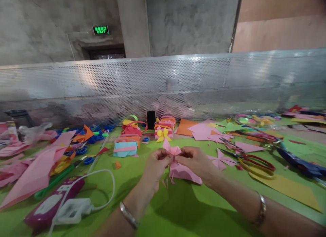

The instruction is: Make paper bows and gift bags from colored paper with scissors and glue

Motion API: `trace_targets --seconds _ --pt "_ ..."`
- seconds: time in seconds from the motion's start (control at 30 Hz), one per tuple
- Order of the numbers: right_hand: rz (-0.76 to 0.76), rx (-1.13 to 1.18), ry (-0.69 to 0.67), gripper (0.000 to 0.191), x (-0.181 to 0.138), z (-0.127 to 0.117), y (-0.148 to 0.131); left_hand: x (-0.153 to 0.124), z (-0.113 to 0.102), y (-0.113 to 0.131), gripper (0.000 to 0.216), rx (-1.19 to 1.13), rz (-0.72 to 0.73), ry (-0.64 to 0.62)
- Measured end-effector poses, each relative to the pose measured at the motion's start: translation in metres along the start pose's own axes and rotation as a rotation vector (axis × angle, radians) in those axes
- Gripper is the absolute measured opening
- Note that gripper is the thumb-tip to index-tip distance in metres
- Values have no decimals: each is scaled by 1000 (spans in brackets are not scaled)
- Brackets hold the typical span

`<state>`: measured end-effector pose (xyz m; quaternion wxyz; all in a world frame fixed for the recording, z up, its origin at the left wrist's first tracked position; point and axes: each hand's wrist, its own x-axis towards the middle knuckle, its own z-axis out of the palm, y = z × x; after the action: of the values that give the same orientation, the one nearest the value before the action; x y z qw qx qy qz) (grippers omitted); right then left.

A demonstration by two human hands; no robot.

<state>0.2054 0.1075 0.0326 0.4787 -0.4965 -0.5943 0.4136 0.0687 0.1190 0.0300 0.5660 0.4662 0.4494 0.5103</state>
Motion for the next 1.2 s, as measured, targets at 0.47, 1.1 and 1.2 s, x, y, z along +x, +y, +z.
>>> trace_targets --seconds 0.47,1.1,1.2 --pt "-8 -6 15 15 4 -3 10 -8 7 7 9 40 -48 -34" --pt "128 137 -112 13 6 -13 0 -6 2 5 15 -28 -55 -126" --pt "146 126 -128 11 7 -17 -1 -6 2 7 13 -53 -72 -120"
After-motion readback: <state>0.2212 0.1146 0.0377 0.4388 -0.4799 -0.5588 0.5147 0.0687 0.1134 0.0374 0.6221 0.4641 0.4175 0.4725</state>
